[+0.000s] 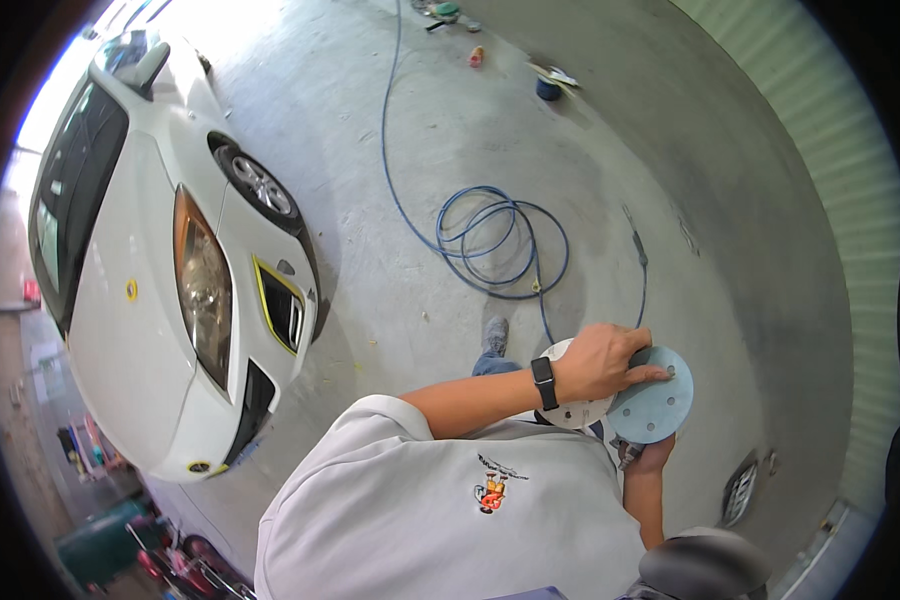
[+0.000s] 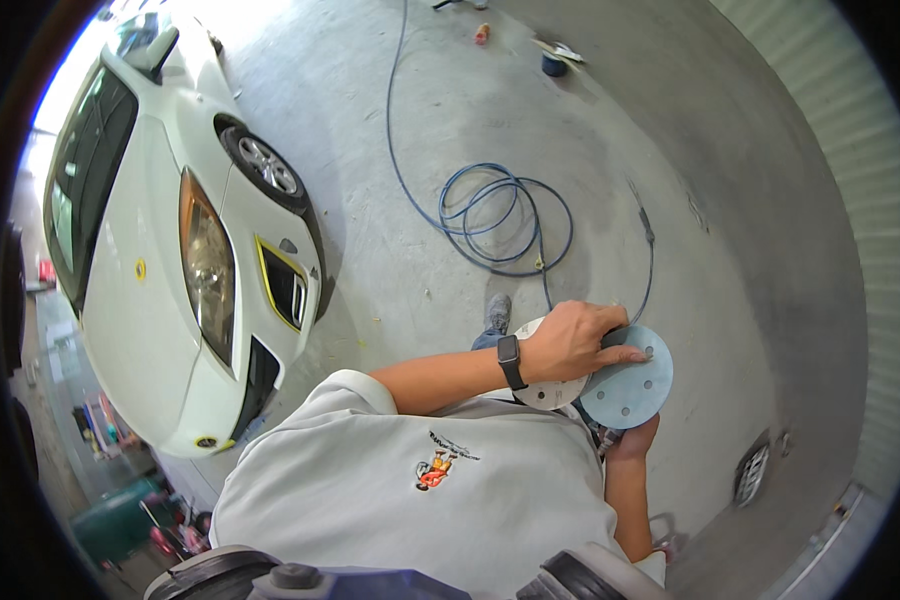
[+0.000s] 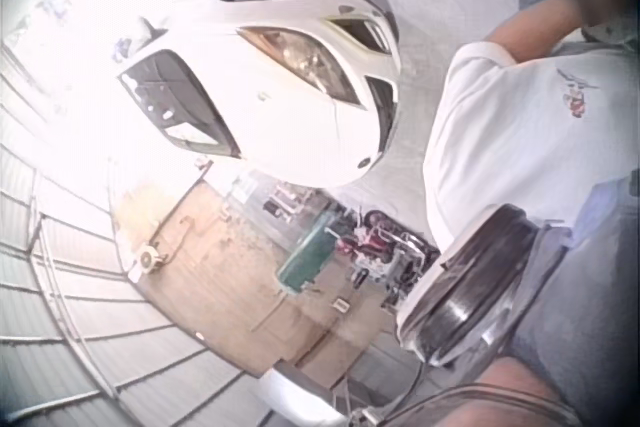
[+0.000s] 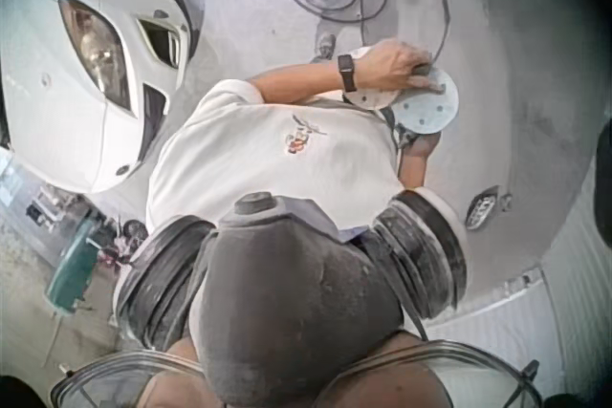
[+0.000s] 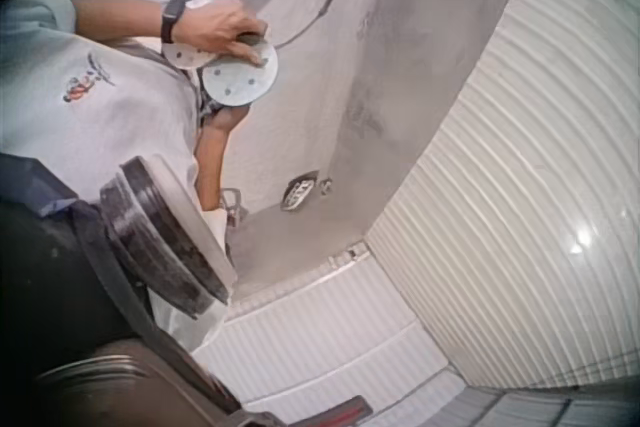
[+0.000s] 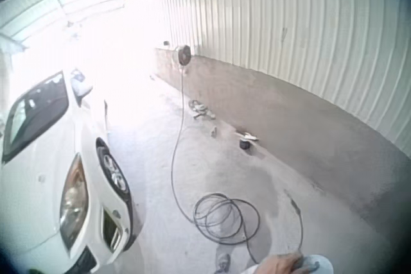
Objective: The person applies yellow masking tape around the edges of the front bumper vents and headlights on a white car. They then put on a respirator mask, attach a sanding disc to an orbital sander, and connect the air hose.
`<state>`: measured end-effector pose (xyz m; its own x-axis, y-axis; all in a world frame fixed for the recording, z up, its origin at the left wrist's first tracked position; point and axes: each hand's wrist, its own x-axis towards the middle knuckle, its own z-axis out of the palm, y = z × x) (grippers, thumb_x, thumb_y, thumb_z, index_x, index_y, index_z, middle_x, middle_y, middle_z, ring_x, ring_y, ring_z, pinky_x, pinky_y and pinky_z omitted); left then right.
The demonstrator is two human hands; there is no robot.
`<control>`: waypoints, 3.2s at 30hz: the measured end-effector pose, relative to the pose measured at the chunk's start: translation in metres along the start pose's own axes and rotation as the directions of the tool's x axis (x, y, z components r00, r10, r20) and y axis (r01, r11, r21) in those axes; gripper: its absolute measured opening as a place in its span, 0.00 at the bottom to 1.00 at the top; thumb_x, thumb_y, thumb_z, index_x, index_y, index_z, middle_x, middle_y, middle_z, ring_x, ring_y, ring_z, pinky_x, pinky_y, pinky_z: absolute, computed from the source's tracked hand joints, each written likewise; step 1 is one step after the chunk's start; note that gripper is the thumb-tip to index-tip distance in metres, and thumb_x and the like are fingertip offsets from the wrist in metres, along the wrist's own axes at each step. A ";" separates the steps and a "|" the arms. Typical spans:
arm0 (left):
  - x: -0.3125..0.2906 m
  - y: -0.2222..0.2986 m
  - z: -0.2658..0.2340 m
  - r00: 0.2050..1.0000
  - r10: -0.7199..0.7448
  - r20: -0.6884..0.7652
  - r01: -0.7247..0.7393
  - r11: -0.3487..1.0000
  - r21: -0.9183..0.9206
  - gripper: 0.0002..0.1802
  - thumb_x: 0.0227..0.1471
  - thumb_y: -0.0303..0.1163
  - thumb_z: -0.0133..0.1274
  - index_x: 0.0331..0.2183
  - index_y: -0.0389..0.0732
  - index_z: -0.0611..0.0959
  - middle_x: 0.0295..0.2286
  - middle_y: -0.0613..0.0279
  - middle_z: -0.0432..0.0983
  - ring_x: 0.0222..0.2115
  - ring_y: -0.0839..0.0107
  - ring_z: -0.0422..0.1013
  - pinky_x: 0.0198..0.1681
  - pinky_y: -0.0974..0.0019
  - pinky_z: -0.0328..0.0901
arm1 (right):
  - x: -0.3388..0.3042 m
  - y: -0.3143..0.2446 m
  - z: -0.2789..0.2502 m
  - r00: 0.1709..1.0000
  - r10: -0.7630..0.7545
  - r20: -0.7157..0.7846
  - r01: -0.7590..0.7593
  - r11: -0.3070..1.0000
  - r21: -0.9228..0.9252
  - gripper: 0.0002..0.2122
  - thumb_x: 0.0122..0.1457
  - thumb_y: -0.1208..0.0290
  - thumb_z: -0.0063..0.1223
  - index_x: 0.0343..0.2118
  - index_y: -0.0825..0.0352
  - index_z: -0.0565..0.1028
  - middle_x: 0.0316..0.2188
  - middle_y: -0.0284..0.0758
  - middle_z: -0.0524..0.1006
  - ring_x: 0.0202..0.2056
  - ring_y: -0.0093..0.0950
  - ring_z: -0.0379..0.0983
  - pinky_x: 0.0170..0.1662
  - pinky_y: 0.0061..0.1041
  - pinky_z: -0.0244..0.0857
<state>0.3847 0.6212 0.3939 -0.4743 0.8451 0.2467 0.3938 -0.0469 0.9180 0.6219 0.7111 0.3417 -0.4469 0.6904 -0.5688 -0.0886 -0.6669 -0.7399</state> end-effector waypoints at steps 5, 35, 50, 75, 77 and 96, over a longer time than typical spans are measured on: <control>0.017 -0.029 -0.036 0.988 -0.081 -0.129 0.094 0.990 0.105 0.23 0.59 0.49 0.59 0.26 0.39 0.77 0.22 0.53 0.76 0.24 0.51 0.73 0.26 0.53 0.65 | 0.050 -0.024 0.040 0.996 0.015 0.092 0.011 0.962 -0.272 0.24 0.69 0.57 0.45 0.61 0.69 0.69 0.54 0.39 0.78 0.51 0.34 0.78 0.52 0.34 0.75; 0.253 -0.033 0.041 0.632 -0.701 -0.330 0.734 0.678 -0.036 0.26 0.63 0.49 0.56 0.29 0.33 0.82 0.18 0.51 0.74 0.19 0.61 0.69 0.26 0.56 0.63 | 0.341 -0.218 0.114 0.658 0.477 0.582 -0.293 0.875 -0.386 0.20 0.73 0.58 0.47 0.63 0.61 0.65 0.52 0.33 0.75 0.52 0.24 0.73 0.56 0.27 0.68; 0.249 -0.081 0.011 0.698 -0.712 -0.073 0.687 0.695 -0.211 0.22 0.70 0.45 0.48 0.34 0.34 0.78 0.23 0.70 0.67 0.25 0.77 0.59 0.28 0.66 0.59 | 0.352 -0.213 0.162 0.787 0.342 0.513 -0.188 0.926 -0.328 0.19 0.69 0.62 0.58 0.57 0.62 0.68 0.45 0.31 0.75 0.45 0.21 0.74 0.48 0.22 0.71; 0.192 -0.119 -0.105 0.793 -0.607 0.055 0.536 0.650 -0.539 0.16 0.67 0.43 0.52 0.33 0.40 0.80 0.20 0.75 0.68 0.15 0.87 0.60 0.15 0.77 0.57 | 0.333 -0.170 0.244 0.840 0.131 0.526 0.282 0.724 -0.630 0.22 0.60 0.60 0.69 0.50 0.66 0.74 0.37 0.31 0.79 0.38 0.18 0.75 0.42 0.19 0.70; 0.192 -0.117 -0.104 0.795 -0.605 0.046 0.538 0.668 -0.513 0.16 0.67 0.42 0.53 0.33 0.40 0.80 0.19 0.75 0.68 0.15 0.86 0.61 0.16 0.77 0.57 | 0.340 -0.166 0.238 0.852 0.147 0.502 0.270 0.698 -0.663 0.23 0.58 0.59 0.71 0.50 0.66 0.74 0.37 0.32 0.80 0.38 0.20 0.76 0.42 0.21 0.70; 0.311 -0.201 -0.018 0.787 -0.443 0.430 0.508 0.860 -0.044 0.54 0.41 0.44 0.75 0.66 0.40 0.68 0.54 0.53 0.78 0.45 0.63 0.77 0.48 0.61 0.70 | 0.417 -0.220 0.171 0.742 0.297 0.601 0.599 0.110 -0.793 0.46 0.38 0.57 0.80 0.55 0.68 0.57 0.46 0.51 0.81 0.46 0.50 0.79 0.52 0.40 0.72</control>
<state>0.1441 0.8837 0.2918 -0.2092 0.9148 -0.3455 0.0631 0.3652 0.9288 0.3022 1.0980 0.3286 -0.8931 0.1457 -0.4256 0.4287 0.5625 -0.7070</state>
